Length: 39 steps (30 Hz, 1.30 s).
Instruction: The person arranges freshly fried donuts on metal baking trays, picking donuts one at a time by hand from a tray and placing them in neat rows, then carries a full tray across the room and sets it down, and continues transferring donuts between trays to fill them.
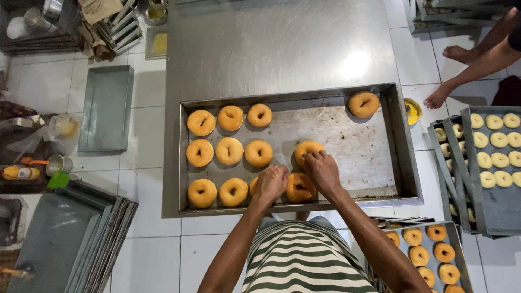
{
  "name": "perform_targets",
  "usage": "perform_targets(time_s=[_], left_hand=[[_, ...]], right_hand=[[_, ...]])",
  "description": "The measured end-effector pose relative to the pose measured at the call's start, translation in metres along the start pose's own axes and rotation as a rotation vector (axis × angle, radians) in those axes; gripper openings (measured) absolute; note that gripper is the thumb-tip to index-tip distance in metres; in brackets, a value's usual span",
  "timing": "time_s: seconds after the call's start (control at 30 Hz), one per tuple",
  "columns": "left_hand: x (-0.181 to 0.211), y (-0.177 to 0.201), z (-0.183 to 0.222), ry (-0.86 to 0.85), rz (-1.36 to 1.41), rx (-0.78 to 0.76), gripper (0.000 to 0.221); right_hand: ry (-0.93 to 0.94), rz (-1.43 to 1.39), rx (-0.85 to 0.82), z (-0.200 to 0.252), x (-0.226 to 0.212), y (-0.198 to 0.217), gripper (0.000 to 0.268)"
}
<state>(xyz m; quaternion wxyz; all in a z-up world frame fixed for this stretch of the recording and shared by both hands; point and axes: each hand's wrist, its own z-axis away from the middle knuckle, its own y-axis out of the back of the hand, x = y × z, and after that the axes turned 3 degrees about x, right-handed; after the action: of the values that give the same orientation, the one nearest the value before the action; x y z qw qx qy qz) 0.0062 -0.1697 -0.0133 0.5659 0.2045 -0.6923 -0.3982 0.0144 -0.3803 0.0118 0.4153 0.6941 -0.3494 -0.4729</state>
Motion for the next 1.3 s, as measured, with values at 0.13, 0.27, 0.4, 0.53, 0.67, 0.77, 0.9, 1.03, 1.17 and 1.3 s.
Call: perform_targets(time_s=[0.13,0.27,0.4,0.53,0.67,0.77,0.9,1.03,1.17,1.3], left_hand=[[-0.006,-0.006,0.001,-0.02,0.052,0.073,0.02],[-0.005,-0.01,-0.005,-0.002,0.053,0.146,0.033],[-0.001,-0.016,-0.012,0.099,0.219,0.118,0.046],[-0.009,-0.04,-0.023,0.077,0.299,0.145,0.05],[-0.011,-0.051,-0.024,0.201,0.399,0.091,0.052],[-0.01,-0.052,-0.025,0.217,0.454,0.062,0.055],[-0.007,-0.047,-0.023,0.247,0.55,0.09,0.059],[-0.013,-0.047,-0.018,0.282,0.555,0.103,0.059],[-0.029,-0.064,-0.011,0.293,0.569,0.138,0.06],[-0.032,-0.067,-0.005,0.316,0.604,0.157,0.062]], right_hand=[[-0.119,-0.094,0.092,0.0,0.003,0.01,0.026],[-0.299,-0.222,0.159,0.003,0.023,0.022,0.025],[-0.421,-0.27,0.152,0.012,0.051,0.012,0.021],[-0.49,-0.364,0.141,0.018,0.063,-0.004,0.025],[-0.585,-0.517,0.114,0.019,0.058,-0.01,0.027],[-0.598,-0.567,0.095,0.014,0.054,-0.015,0.029],[-0.581,-0.601,0.054,0.007,0.047,-0.015,0.03],[-0.556,-0.621,0.054,0.0,0.039,-0.016,0.032],[-0.529,-0.649,0.038,-0.004,0.04,-0.022,0.033],[-0.49,-0.653,0.021,-0.007,0.044,-0.026,0.034]])
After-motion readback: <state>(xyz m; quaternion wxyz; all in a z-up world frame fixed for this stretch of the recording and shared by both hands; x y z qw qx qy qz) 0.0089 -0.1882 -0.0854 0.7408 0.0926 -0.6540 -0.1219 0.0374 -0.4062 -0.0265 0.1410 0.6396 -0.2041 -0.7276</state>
